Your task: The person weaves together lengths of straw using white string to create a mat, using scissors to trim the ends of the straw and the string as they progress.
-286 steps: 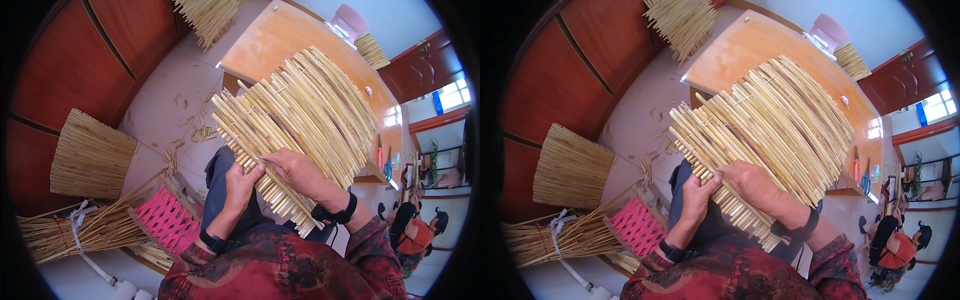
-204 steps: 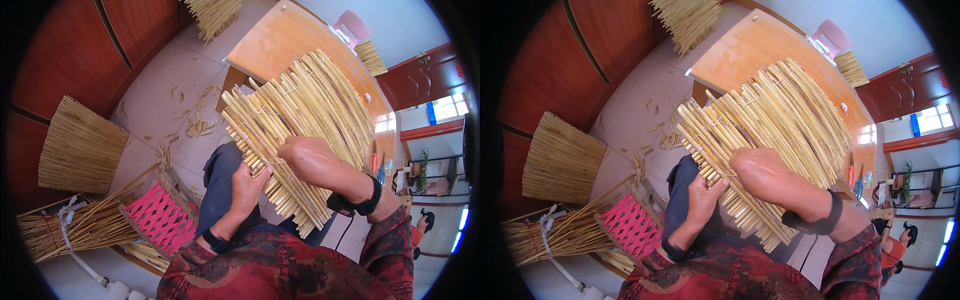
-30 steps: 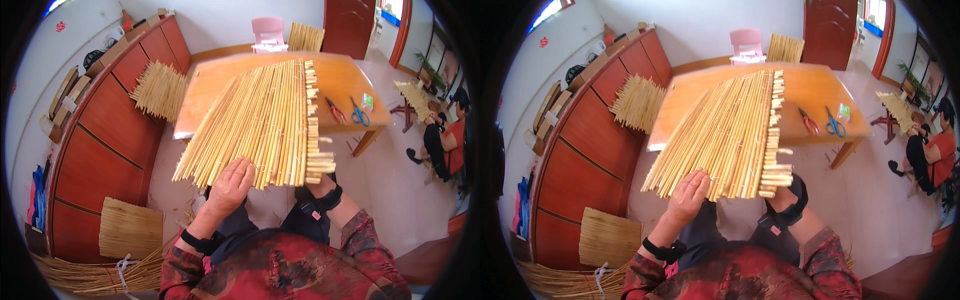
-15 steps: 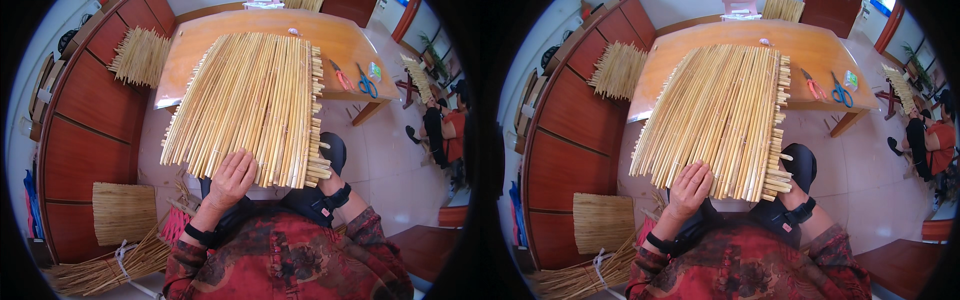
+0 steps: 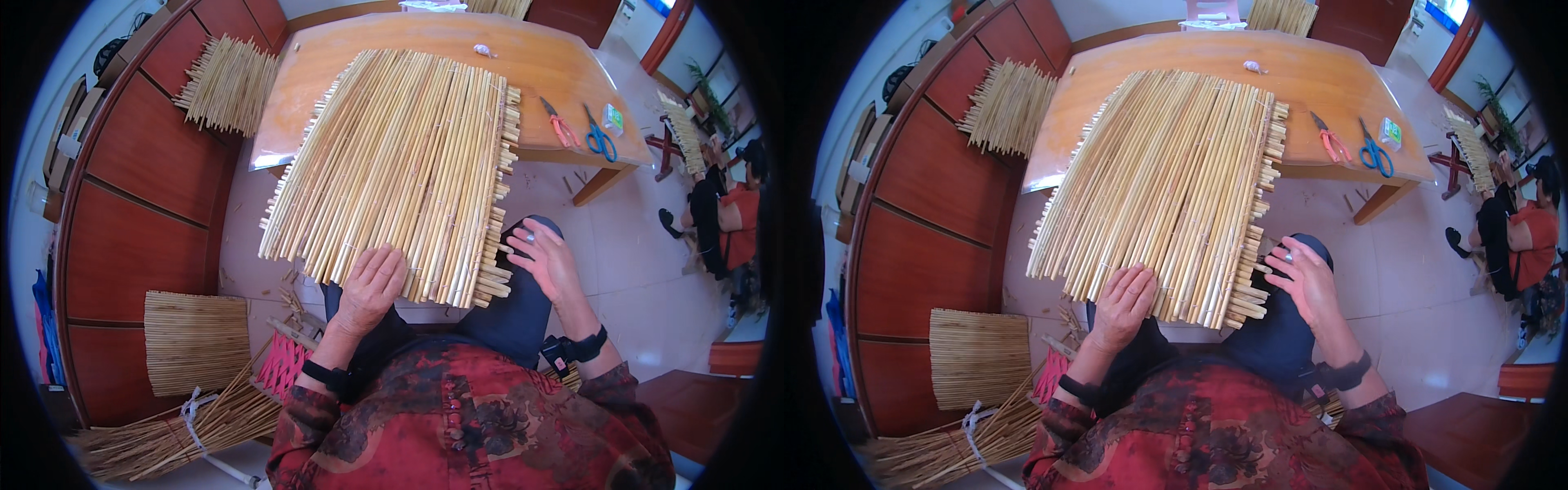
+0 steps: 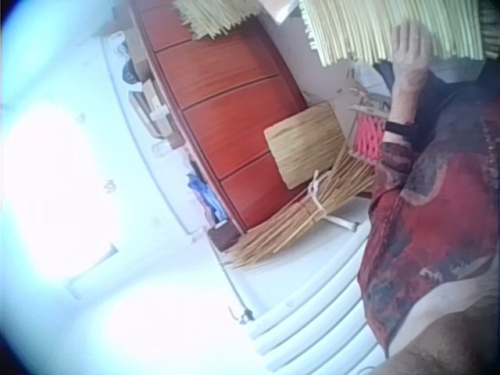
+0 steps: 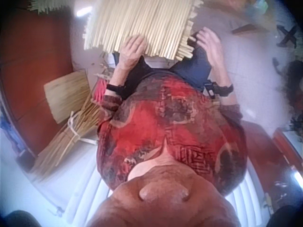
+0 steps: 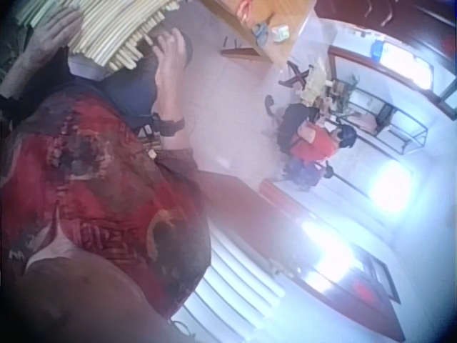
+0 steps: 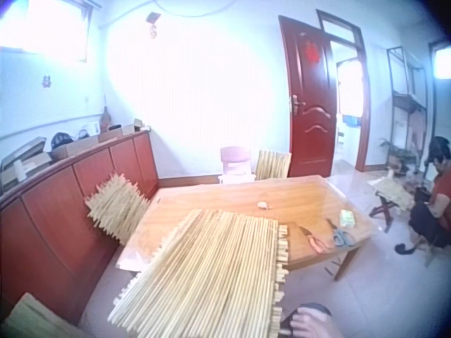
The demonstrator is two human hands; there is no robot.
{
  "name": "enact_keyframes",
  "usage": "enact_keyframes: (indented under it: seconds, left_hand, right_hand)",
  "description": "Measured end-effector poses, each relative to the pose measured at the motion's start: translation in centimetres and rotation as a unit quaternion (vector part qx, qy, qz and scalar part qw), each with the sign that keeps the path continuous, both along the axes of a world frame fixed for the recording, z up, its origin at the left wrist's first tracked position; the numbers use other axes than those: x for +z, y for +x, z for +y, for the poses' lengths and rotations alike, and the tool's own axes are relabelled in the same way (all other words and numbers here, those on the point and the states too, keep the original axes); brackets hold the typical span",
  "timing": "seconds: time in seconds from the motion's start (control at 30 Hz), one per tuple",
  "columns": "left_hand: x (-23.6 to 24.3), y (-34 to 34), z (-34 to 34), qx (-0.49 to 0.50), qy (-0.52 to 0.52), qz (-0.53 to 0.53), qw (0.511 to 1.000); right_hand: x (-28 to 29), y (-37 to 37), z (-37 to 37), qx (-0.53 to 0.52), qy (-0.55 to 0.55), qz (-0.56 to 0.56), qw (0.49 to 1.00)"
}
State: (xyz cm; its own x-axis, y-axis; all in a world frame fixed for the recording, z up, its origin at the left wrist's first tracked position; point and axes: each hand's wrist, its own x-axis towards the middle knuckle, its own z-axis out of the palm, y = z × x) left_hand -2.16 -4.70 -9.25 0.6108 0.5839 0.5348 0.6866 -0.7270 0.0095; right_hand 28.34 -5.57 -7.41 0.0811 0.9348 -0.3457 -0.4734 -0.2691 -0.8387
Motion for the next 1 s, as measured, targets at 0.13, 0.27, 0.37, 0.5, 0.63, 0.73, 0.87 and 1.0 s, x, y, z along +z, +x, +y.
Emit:
enact_keyframes:
  seconds: [0.13,0.27,0.37,0.5,0.63,0.73,0.87,1.0]
  left_hand:
    - [0.0,0.0,-0.5,0.023,-0.019,0.000,1.000]
    - [0.3,-0.6,-2.1,0.033,-0.058,-0.004,0.998]
    - [0.4,-1.8,-4.3,0.030,-0.061,-0.041,0.997]
    - [-0.3,-3.6,-6.7,0.081,-0.130,-0.170,0.974]
    - [-0.6,-3.6,-7.3,0.077,-0.211,-0.165,0.960]
    - [-1.0,-3.2,-6.4,0.091,-0.269,-0.157,0.946]
    - [-0.7,-2.7,-5.7,0.131,-0.283,-0.154,0.938]
    - [-0.2,-2.2,-5.6,0.121,-0.280,-0.123,0.944]
  right_hand:
    - [0.1,-0.5,0.0,0.052,0.030,-0.249,0.967]
    - [-0.5,0.0,1.0,0.087,0.102,-0.324,0.937]
    - [-0.3,1.3,2.8,0.044,0.109,-0.333,0.936]
    - [-0.8,5.1,5.9,-0.020,0.108,-0.377,0.920]
    - [-3.8,10.2,10.9,-0.059,0.162,-0.582,0.795]
    - [-2.5,10.9,13.3,-0.136,0.183,-0.657,0.718]
    - [-2.1,12.9,16.7,-0.128,0.144,-0.771,0.607]
    - [-0.1,12.6,17.9,-0.109,0.026,-0.853,0.509]
